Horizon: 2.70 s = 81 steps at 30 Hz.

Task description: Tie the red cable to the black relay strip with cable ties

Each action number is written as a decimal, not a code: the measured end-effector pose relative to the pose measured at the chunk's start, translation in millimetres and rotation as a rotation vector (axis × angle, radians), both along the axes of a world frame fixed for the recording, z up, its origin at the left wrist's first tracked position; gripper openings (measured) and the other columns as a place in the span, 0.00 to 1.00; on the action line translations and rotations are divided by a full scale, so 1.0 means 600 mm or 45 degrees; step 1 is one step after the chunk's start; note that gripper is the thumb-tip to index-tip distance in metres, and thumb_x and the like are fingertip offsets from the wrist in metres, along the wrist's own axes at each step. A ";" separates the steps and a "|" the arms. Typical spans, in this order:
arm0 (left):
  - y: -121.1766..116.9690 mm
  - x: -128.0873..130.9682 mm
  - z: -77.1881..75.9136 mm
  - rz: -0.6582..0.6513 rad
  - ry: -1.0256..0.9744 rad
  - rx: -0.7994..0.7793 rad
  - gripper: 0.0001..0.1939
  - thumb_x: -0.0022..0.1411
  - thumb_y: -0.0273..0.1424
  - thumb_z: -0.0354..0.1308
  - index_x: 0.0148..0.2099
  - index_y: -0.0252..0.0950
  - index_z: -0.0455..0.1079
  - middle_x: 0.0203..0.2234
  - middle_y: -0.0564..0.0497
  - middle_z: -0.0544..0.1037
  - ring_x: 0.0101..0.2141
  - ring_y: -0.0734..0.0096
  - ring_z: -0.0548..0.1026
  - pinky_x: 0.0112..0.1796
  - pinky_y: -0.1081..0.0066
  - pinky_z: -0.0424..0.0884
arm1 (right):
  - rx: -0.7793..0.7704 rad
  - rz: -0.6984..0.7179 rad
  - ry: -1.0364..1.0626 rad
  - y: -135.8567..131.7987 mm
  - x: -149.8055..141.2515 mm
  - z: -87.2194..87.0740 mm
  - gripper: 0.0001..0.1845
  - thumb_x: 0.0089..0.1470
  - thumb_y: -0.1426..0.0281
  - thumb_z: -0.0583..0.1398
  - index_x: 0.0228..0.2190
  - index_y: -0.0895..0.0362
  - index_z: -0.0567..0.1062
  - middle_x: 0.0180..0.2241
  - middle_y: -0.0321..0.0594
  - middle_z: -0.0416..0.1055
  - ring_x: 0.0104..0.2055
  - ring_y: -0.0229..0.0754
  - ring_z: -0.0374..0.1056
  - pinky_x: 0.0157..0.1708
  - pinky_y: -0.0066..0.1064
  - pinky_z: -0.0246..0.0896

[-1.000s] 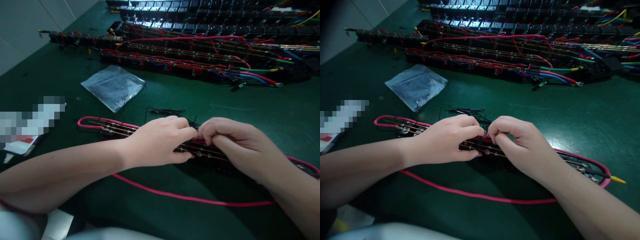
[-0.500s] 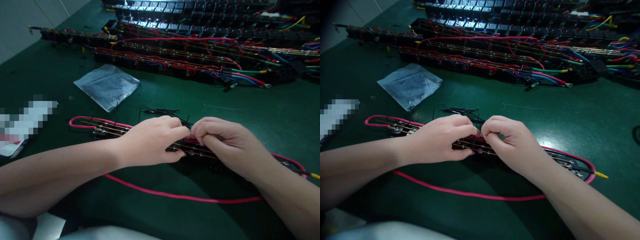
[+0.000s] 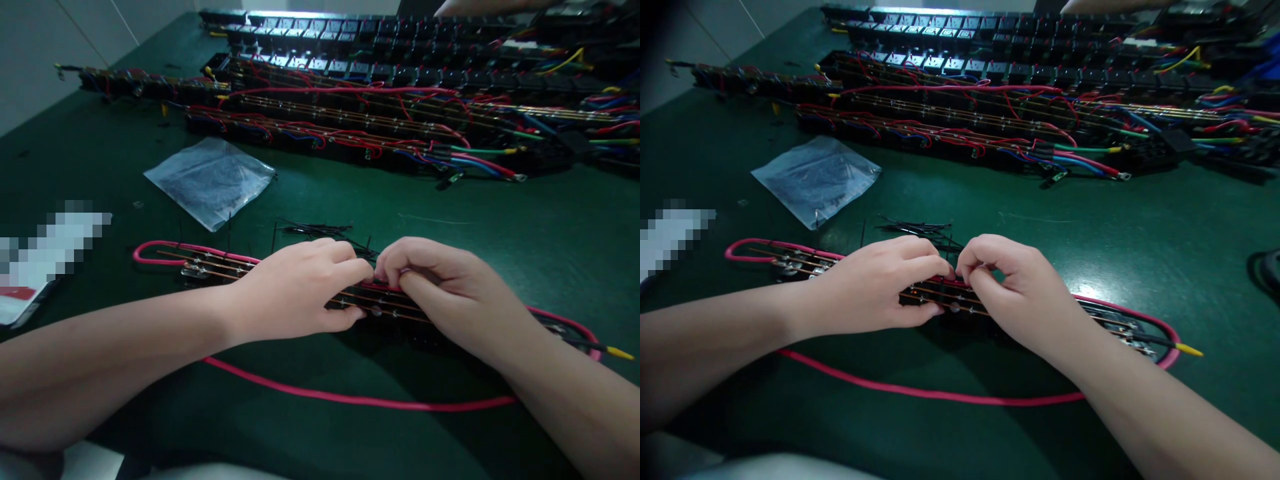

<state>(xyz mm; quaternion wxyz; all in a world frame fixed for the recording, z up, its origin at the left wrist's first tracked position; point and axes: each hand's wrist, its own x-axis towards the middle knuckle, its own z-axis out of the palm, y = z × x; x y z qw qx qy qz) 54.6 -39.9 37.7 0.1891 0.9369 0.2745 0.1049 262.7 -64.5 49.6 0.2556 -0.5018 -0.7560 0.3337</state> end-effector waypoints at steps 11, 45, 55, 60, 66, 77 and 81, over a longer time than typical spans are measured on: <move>-0.002 0.002 0.000 0.011 -0.015 -0.038 0.13 0.62 0.34 0.56 0.49 0.39 0.67 0.40 0.50 0.74 0.42 0.64 0.72 0.41 0.65 0.69 | 0.007 -0.044 0.026 -0.003 0.003 -0.002 0.11 0.47 0.81 0.51 0.27 0.55 0.68 0.25 0.33 0.68 0.26 0.35 0.62 0.25 0.27 0.55; -0.003 0.002 0.004 0.021 0.046 -0.003 0.12 0.63 0.35 0.56 0.48 0.38 0.67 0.39 0.52 0.73 0.41 0.64 0.71 0.41 0.64 0.68 | -0.145 -0.031 0.163 -0.003 0.007 -0.002 0.10 0.54 0.76 0.50 0.28 0.54 0.69 0.29 0.35 0.69 0.32 0.40 0.65 0.30 0.31 0.55; -0.001 0.003 0.004 0.019 0.039 -0.014 0.10 0.62 0.34 0.56 0.46 0.39 0.68 0.39 0.53 0.73 0.41 0.65 0.71 0.41 0.65 0.67 | -0.195 0.006 0.183 -0.003 0.007 0.003 0.09 0.47 0.76 0.48 0.19 0.53 0.58 0.24 0.36 0.64 0.27 0.40 0.58 0.27 0.34 0.49; -0.002 0.004 0.006 0.028 0.038 -0.009 0.10 0.62 0.34 0.56 0.46 0.39 0.68 0.39 0.52 0.73 0.41 0.65 0.71 0.41 0.65 0.67 | -0.251 -0.010 0.235 -0.003 0.010 0.002 0.09 0.46 0.77 0.48 0.19 0.53 0.60 0.25 0.38 0.66 0.29 0.43 0.61 0.28 0.35 0.50; -0.002 0.004 0.004 0.023 0.046 0.005 0.10 0.62 0.34 0.56 0.46 0.39 0.68 0.39 0.53 0.73 0.41 0.65 0.71 0.41 0.65 0.67 | -0.265 -0.035 0.305 -0.004 0.007 0.002 0.10 0.45 0.78 0.49 0.20 0.53 0.62 0.26 0.38 0.68 0.29 0.44 0.62 0.30 0.37 0.54; -0.003 0.004 0.005 0.032 0.056 0.001 0.10 0.62 0.35 0.56 0.46 0.39 0.68 0.38 0.53 0.72 0.40 0.66 0.71 0.40 0.66 0.67 | -0.249 -0.054 0.397 -0.004 0.008 0.000 0.10 0.43 0.80 0.50 0.22 0.53 0.64 0.27 0.36 0.67 0.32 0.42 0.63 0.31 0.35 0.55; -0.002 0.005 0.005 0.029 0.057 -0.002 0.10 0.62 0.35 0.56 0.46 0.39 0.68 0.38 0.53 0.72 0.40 0.66 0.71 0.40 0.66 0.67 | -0.284 -0.062 0.440 -0.005 0.010 -0.004 0.10 0.43 0.81 0.50 0.23 0.53 0.63 0.28 0.36 0.67 0.33 0.42 0.63 0.33 0.35 0.56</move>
